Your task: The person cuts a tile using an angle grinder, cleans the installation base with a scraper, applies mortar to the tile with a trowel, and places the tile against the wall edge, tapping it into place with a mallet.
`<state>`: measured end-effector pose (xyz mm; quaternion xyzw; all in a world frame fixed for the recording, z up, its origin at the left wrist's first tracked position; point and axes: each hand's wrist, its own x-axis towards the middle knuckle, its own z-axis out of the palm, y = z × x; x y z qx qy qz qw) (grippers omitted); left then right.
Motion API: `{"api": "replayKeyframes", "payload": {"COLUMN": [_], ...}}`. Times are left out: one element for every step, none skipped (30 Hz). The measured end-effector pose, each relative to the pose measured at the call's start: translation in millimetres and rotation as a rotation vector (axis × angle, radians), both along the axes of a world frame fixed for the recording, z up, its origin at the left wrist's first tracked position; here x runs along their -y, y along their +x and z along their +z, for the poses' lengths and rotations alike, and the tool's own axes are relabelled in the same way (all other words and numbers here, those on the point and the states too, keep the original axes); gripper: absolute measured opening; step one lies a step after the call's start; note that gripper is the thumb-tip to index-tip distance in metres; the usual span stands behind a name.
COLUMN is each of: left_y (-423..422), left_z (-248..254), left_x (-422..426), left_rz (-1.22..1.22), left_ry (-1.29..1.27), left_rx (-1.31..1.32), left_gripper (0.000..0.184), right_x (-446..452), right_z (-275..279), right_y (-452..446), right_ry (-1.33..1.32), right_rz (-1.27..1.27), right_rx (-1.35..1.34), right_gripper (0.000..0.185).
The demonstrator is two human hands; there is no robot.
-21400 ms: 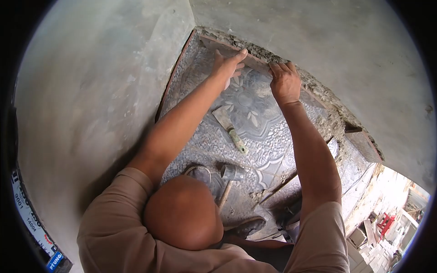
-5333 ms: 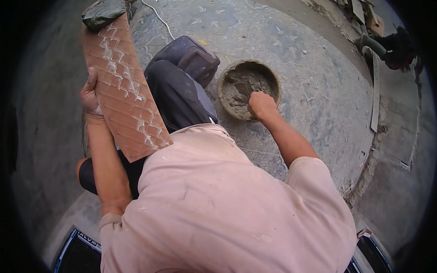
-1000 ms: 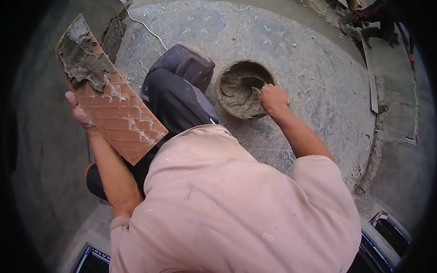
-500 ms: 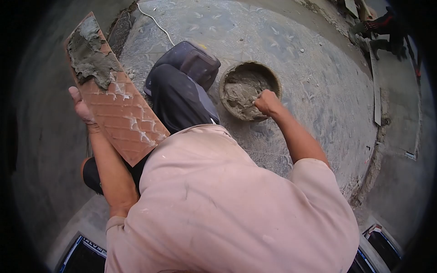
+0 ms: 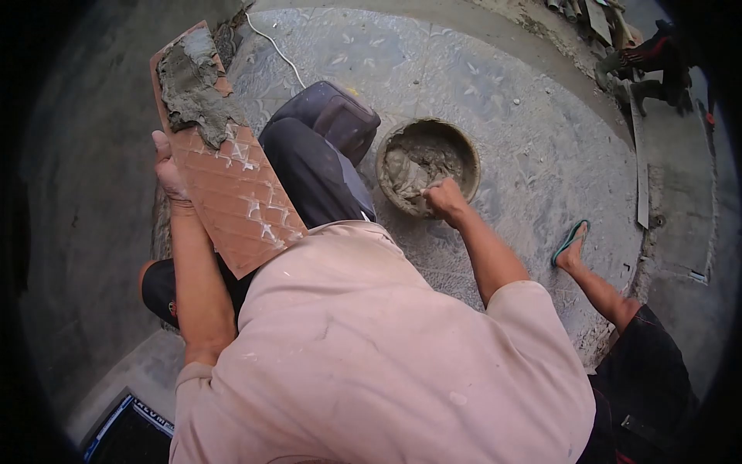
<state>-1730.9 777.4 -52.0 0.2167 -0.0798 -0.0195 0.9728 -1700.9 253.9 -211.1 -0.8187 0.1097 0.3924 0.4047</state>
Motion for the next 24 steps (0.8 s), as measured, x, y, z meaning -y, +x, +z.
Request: {"api": "replayKeyframes", "payload": {"left_y": [2,4,7,13,17,20,22,28,35,37,41,43,43,45,45,47,47,48,50,52,54,57,61,63], "left_z": [-2,-5,-12,-19,-18,-4,7,0,-10,-2,6,15,23,24,27,31,36,40,44,49,50,49,41,40], "left_x": [-3,-4,-5,-6,-12,2,18,18,18,25,35,42,49,57,57,59,61,64,68,71,73,73,71,69], "left_rz": [0.004,0.011,0.015,-0.088,-0.182,-0.059,0.077,-0.004,-0.089,-0.139,-0.196,-0.179,-0.18,-0.183,-0.171,-0.181,-0.191,-0.176,-0.213,-0.249,-0.175,-0.157,-0.22,-0.284], "left_ry": [0.01,0.02,0.02,-0.025,-0.064,-0.041,-0.017,-0.051,-0.082,-0.114,-0.146,-0.138,-0.154,-0.172,-0.171,-0.208,-0.244,-0.242,-0.253,-0.263,-0.208,-0.209,-0.273,-0.335], "left_rx": [-0.027,-0.053,-0.05,-0.022,0.02,-0.097,-0.213,-0.138,-0.063,-0.046,-0.027,-0.008,-0.03,-0.048,-0.025,-0.025,-0.025,-0.004,0.037,0.076,0.019,0.036,0.071,0.104], "left_gripper": [0.063,0.062,0.062,0.062,0.062,0.062,0.063,0.062,0.062,0.062,0.062,0.062,0.062,0.063,0.063,0.063,0.064,0.064,0.063,0.063,0.062,0.062,0.062,0.062], "right_x": [-4,-6,-6,-7,-13,-16,-19,-15,-13,-21,-31,-43,-58,-72,-90,-102,-114,-123,-134,-143,-150,-156,-161,-164], "right_z": [11,17,22,29,48,76,94,105,114,132,154,175,194,205,216,222,228,231,230,227,222,218,215,211], "right_y": [-7,-13,-20,-30,-37,-39,-41,-40,-37,-35,-33,-32,-32,-31,-33,-30,-25,-21,-18,-14,-10,-6,-5,-1], "right_ry": [0.084,0.081,0.14,0.198,0.203,0.205,0.215,0.274,0.332,0.347,0.419,0.489,0.498,0.568,0.638,0.644,0.544,0.436,0.494,0.505,0.501,0.497,0.469,0.461], "right_rz": [-0.115,-0.112,-0.156,-0.203,-0.19,-0.176,-0.152,-0.148,-0.147,-0.118,-0.138,-0.161,-0.142,-0.14,-0.135,-0.114,0.017,0.149,0.129,0.149,0.172,0.196,0.223,0.276], "right_rx": [-0.034,-0.026,0.009,0.044,0.059,0.128,0.196,0.231,0.265,0.276,0.344,0.412,0.428,0.541,0.651,0.666,0.916,1.163,1.199,1.212,1.313,1.41,1.416,1.485], "right_gripper": [0.025,0.025,0.024,0.023,0.023,0.023,0.026,0.023,0.02,0.02,0.017,0.015,0.015,0.014,0.015,0.015,0.018,0.023,0.028,0.028,0.03,0.032,0.035,0.037]}}
